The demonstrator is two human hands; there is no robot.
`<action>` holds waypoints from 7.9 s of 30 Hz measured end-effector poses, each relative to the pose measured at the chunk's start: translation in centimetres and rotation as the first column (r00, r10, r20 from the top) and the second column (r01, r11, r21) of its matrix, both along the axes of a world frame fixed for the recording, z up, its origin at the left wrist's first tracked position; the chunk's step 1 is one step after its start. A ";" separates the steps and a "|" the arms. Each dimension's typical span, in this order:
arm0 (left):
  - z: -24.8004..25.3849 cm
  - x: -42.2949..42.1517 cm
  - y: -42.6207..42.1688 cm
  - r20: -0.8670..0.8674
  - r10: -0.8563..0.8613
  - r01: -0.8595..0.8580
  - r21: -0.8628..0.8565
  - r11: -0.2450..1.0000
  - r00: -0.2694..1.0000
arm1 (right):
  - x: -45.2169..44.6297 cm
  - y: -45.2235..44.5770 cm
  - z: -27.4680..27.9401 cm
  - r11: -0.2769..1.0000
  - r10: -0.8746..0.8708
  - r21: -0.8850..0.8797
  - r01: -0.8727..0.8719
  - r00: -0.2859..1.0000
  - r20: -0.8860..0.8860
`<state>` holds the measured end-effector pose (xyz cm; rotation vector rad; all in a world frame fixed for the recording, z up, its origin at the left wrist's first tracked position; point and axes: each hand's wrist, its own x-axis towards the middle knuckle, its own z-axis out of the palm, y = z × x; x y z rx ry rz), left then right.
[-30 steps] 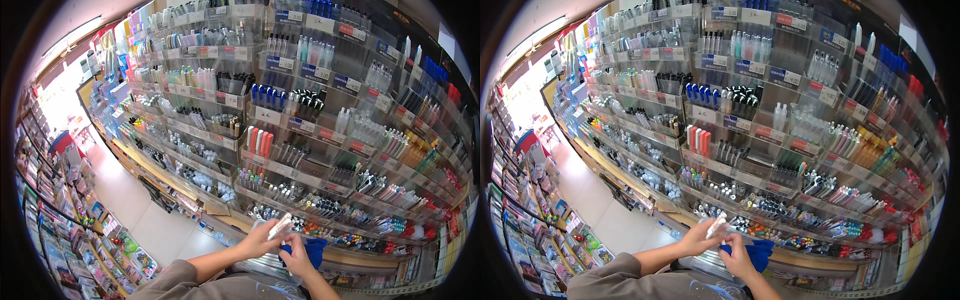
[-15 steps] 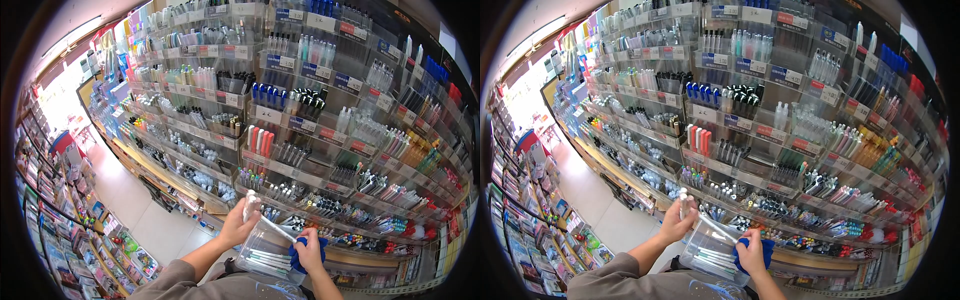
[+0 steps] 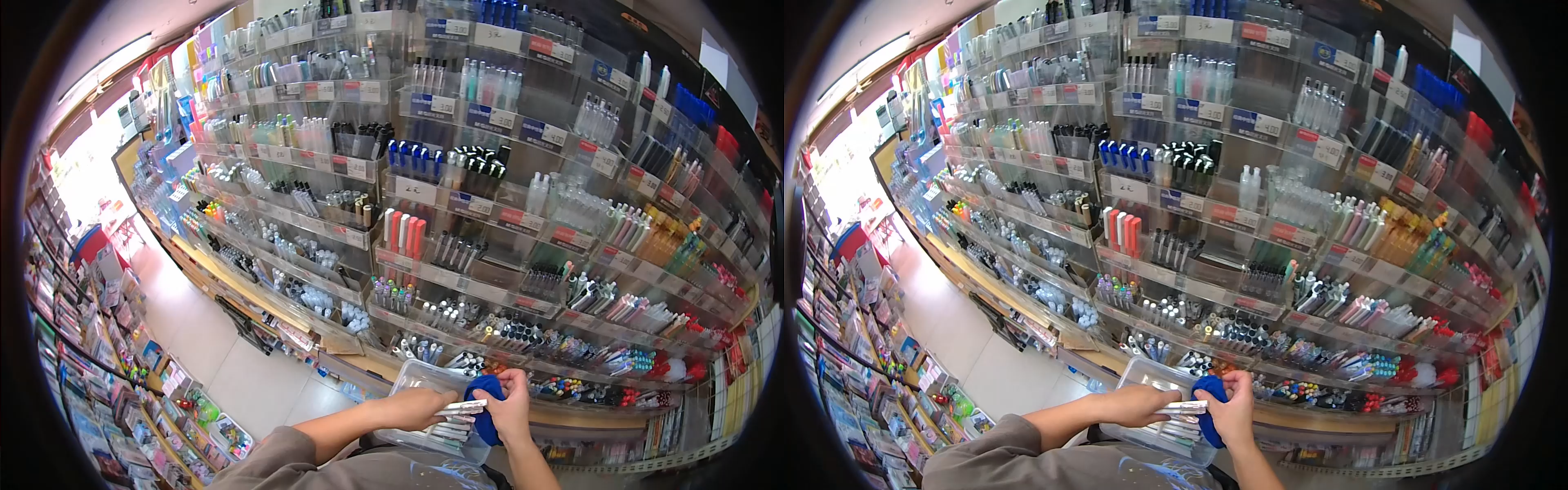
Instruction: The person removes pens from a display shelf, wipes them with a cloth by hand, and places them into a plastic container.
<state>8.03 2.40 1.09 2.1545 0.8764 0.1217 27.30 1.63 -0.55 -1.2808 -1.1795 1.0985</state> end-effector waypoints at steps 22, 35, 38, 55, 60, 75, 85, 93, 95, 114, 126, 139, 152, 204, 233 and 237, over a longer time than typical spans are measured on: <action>0.9 -0.6 -0.4 0.476 0.654 -0.106 -0.756 0.645 0.587 | 0.0 0.2 2.9 0.974 0.094 -0.075 -0.213 0.683 -0.724; -0.3 1.2 -1.3 0.488 0.673 -0.274 -0.657 0.702 0.556 | -2.5 1.0 2.0 0.989 -0.093 0.050 0.137 0.855 -0.510; -0.8 1.1 -1.3 0.483 0.711 -0.240 -0.714 0.658 0.512 | -1.6 1.3 2.2 0.986 -0.111 0.043 0.159 0.834 -0.540; -0.4 0.9 -1.2 0.498 0.726 -0.273 -0.701 0.659 0.475 | -3.0 -0.3 3.1 0.867 -0.118 0.495 -0.052 0.945 0.306; 0.3 1.3 -1.6 0.479 0.727 -0.332 -0.668 0.666 0.493 | -3.0 -0.2 3.1 0.837 -0.172 0.542 -0.076 0.904 0.392; -0.1 1.3 -2.0 0.491 0.692 -0.363 -0.606 0.708 0.529 | -2.9 -0.2 3.0 0.773 -0.181 0.588 -0.238 0.805 0.565; 0.2 1.2 -2.0 0.479 0.715 -0.343 -0.649 0.679 0.510 | -2.4 0.1 3.6 0.810 -0.077 0.517 -0.277 0.824 0.562; 0.3 1.3 -1.9 0.481 0.713 -0.345 -0.645 0.682 0.510 | -2.4 0.3 3.8 0.814 -0.069 0.500 -0.295 0.805 0.589; 0.2 1.3 -2.0 0.481 0.715 -0.342 -0.649 0.680 0.508 | -2.2 0.2 3.8 0.819 -0.027 0.478 -0.317 0.811 0.585; 0.1 0.9 -1.7 0.490 0.765 -0.121 -0.805 0.581 0.417 | -1.7 0.7 4.9 0.873 -0.210 0.487 0.001 0.903 0.374; 0.3 1.1 -1.9 0.506 0.750 -0.093 -0.800 0.592 0.426 | -1.9 1.1 4.0 0.941 -0.122 0.335 0.045 0.969 0.213; -0.2 0.7 -1.5 0.536 0.761 -0.023 -0.812 0.583 0.367 | -2.8 -0.5 2.9 0.935 0.100 0.307 -0.175 0.965 0.244; -0.4 0.5 -1.3 0.561 0.730 0.054 -0.806 0.590 0.391 | -2.1 0.0 1.8 0.963 0.255 0.122 -0.242 0.961 -0.106; 0.0 1.2 -2.9 0.453 0.764 -0.121 -0.820 0.559 0.459 | -0.4 0.6 2.6 0.993 -0.081 -0.117 -0.004 0.698 -0.711; -0.8 2.7 -3.2 0.476 0.687 -0.193 -0.727 0.659 0.549 | -2.3 0.9 2.6 0.997 -0.052 -0.072 0.006 0.744 -0.666; -0.8 2.4 -3.0 0.464 0.712 -0.249 -0.717 0.651 0.527 | -2.8 -0.5 2.1 0.975 0.093 -0.115 -0.191 0.818 -0.568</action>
